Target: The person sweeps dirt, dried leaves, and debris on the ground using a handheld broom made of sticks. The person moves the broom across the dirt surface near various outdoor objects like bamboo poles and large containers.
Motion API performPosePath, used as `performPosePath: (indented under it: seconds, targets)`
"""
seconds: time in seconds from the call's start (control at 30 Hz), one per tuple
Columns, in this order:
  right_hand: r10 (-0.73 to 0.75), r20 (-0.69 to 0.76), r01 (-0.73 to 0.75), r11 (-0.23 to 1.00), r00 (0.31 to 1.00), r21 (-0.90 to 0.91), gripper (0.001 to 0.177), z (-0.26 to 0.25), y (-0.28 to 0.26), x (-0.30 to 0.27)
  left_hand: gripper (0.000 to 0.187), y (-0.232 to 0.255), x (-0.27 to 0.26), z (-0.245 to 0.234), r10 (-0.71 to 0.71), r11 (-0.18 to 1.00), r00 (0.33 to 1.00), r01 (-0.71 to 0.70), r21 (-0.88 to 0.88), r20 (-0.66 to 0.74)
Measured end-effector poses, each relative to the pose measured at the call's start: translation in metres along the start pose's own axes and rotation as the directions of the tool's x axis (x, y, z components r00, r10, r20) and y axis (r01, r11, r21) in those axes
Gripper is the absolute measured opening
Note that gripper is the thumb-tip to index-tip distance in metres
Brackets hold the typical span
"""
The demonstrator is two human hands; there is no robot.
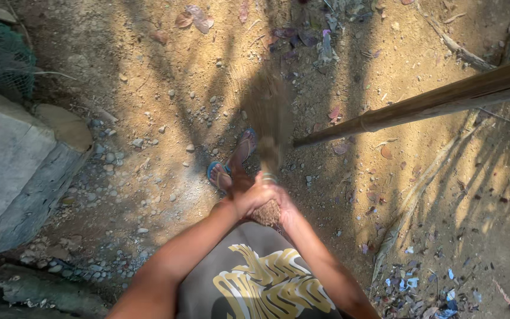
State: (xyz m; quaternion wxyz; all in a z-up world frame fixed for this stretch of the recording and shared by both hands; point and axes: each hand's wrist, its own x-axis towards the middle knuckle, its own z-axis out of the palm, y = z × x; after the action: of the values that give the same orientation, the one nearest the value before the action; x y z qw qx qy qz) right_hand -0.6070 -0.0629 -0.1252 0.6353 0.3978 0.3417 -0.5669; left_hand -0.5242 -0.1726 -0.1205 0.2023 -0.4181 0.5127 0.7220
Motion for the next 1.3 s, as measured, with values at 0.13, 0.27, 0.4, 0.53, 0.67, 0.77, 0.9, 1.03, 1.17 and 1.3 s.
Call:
performPosePath:
  seconds: [0.13,0.27,0.4,0.53,0.67,0.77,0.9,1.03,1.17,1.3]
  targets:
    - [-0.223,-0.028,0.224,0.971,0.975,0.078,0.041,-0.008,-0.024,0.016,0.133,0.059,0.049,0.003,-0.152,0.984,0.950,0.118,0.137,0.274]
    - [-0.296,-0.088,0.294,0.955,0.951,-0.029,0.046,-0.015,-0.004,0.046,0.130,0.069,0.029,-0.036,0.031,0.921,0.967,-0.125,0.369,0.251]
    - [-0.450,0.122,0.465,0.832,0.885,-0.303,0.053,-0.032,-0.004,0.053,0.132,0.069,0.009,-0.037,0.022,0.954,0.998,-0.039,0.296,0.061]
    - [-0.466,0.312,0.540,0.812,0.828,-0.221,0.055,-0.053,-0.036,0.042,0.131,0.078,0.053,-0.008,-0.137,0.968,0.990,0.137,0.209,-0.014]
    - [-0.320,0.165,0.312,0.947,0.933,0.075,0.048,-0.015,-0.084,0.065,0.132,0.093,0.100,-0.007,-0.045,0.972,0.963,-0.020,0.235,0.268]
    - [-0.450,0.024,0.447,0.891,0.893,0.080,0.044,0.013,-0.052,0.064,0.132,0.088,0.090,-0.038,0.069,0.937,0.949,-0.167,0.306,0.308]
    - [-0.260,-0.038,0.256,0.963,0.965,-0.090,0.045,0.046,0.002,0.066,0.130,0.069,0.008,-0.088,0.119,0.969,0.968,-0.162,0.188,0.219]
    - [-0.156,0.186,0.232,0.819,0.970,-0.524,0.043,0.058,0.029,0.120,0.131,0.047,-0.052,-0.111,0.094,0.989,0.973,-0.117,-0.095,-0.213]
    - [0.155,0.161,-0.022,0.783,0.975,-0.621,0.040,0.075,0.002,0.186,0.132,0.031,-0.020,-0.125,-0.154,0.970,0.860,0.038,-0.241,-0.486]
    - [0.247,0.140,-0.197,0.934,0.959,-0.298,0.037,0.109,-0.012,0.171,0.130,0.045,0.035,-0.154,-0.078,0.984,0.969,0.037,-0.174,-0.235]
